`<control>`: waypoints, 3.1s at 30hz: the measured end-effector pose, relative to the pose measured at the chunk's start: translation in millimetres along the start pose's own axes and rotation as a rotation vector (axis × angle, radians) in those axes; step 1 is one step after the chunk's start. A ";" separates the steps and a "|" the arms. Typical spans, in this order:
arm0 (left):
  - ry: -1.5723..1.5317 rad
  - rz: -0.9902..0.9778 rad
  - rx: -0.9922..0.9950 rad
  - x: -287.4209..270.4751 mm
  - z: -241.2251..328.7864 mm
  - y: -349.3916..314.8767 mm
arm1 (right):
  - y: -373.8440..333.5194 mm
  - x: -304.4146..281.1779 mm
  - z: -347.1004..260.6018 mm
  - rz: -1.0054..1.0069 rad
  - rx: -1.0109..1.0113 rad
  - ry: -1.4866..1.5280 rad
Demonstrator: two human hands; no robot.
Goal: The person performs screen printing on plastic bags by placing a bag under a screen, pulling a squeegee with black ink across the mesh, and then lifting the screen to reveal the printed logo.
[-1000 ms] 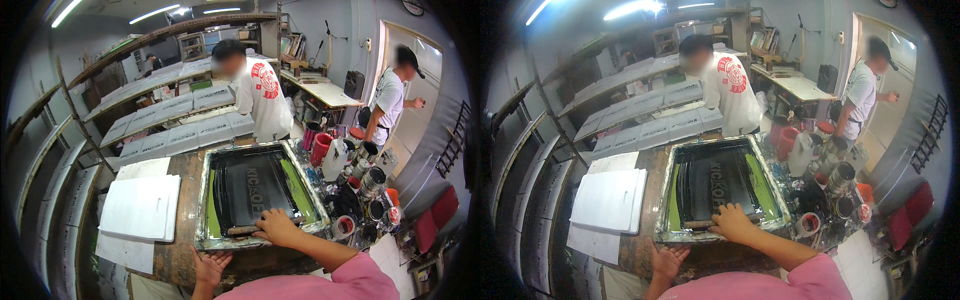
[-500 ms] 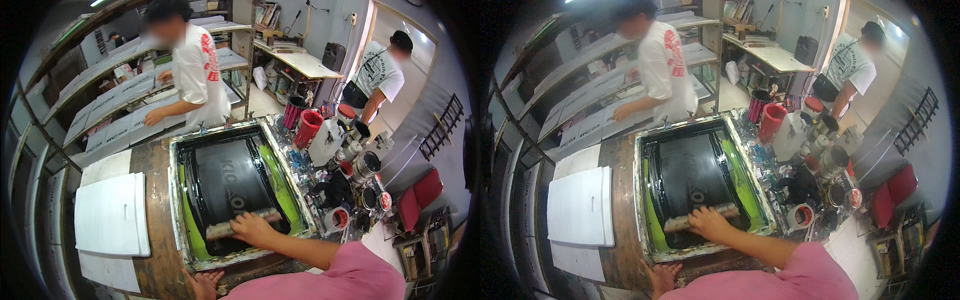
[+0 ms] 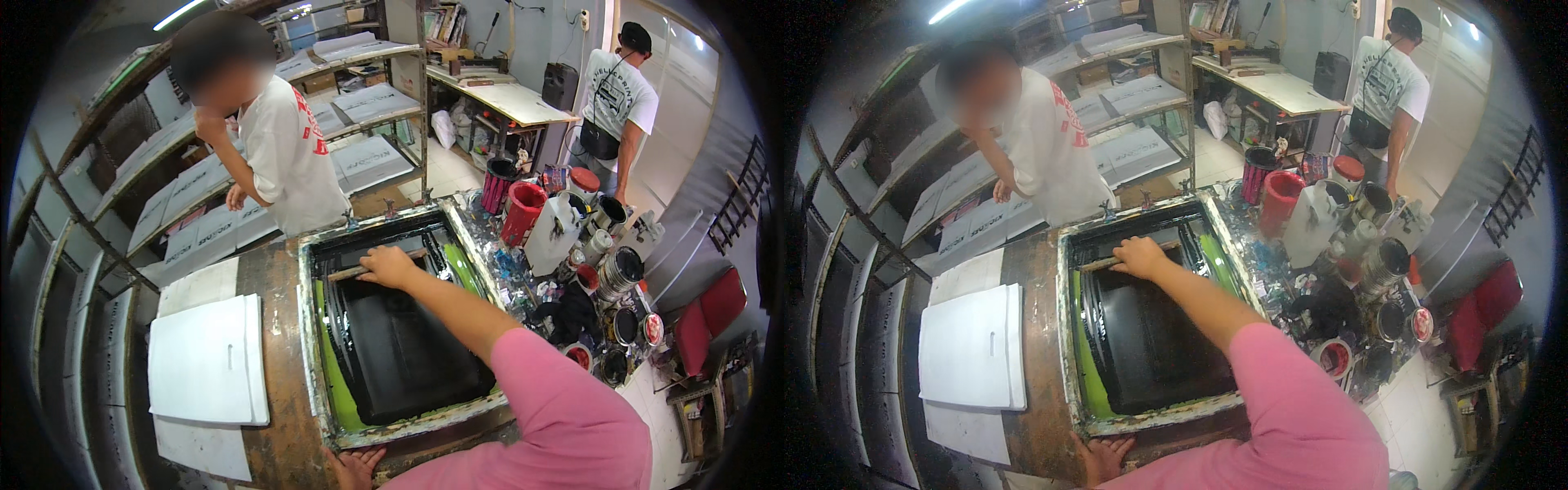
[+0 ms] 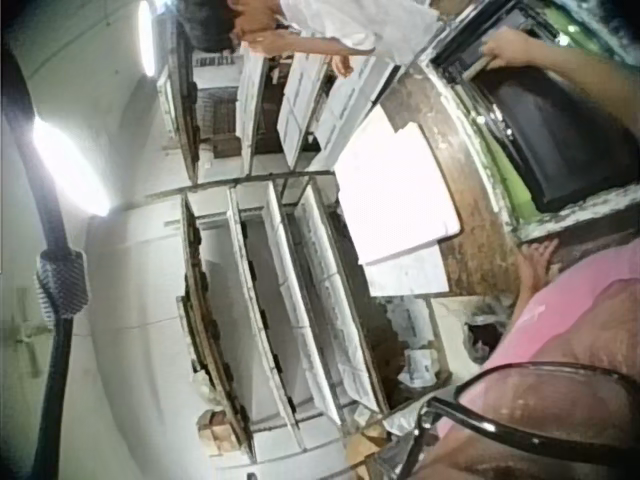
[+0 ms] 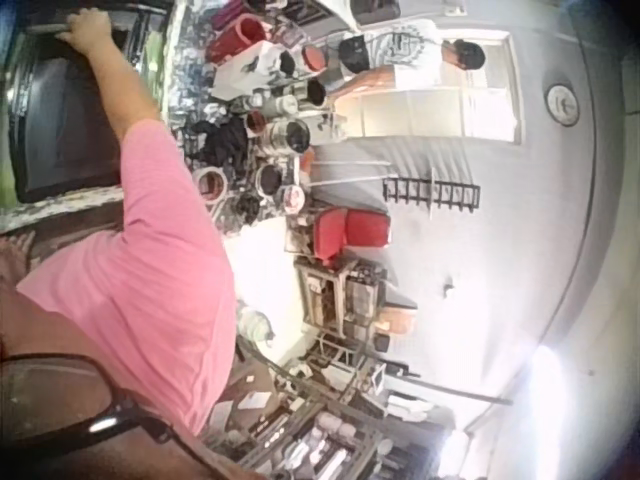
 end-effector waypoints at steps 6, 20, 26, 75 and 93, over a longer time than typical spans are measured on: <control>-0.296 0.377 0.040 42.9 53.1 -14.5 | -127.0 -51.0 -75.8 -0.320 0.029 0.275; -0.251 0.315 0.284 98.5 150.7 -46.5 | -284.9 -174.0 -210.4 0.131 0.102 -0.090; -0.199 -0.149 0.757 143.0 262.7 -51.6 | -213.0 -284.6 -193.4 0.537 0.011 -0.087; 0.966 0.896 0.928 4.3 320.7 -57.8 | -102.2 -376.1 -153.2 0.518 0.062 -0.118; 1.277 1.764 0.517 -185.1 306.0 -101.6 | -110.5 -369.3 -156.5 0.490 0.070 -0.133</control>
Point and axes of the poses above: each hand's wrist, its own y-axis towards the middle knuckle, its own x-axis out of the palm, z = x × y, the point moved 8 cm from there along y, towards the middle knuckle, and after that the axes turned 1 degree about z, right-handed, at the moved point
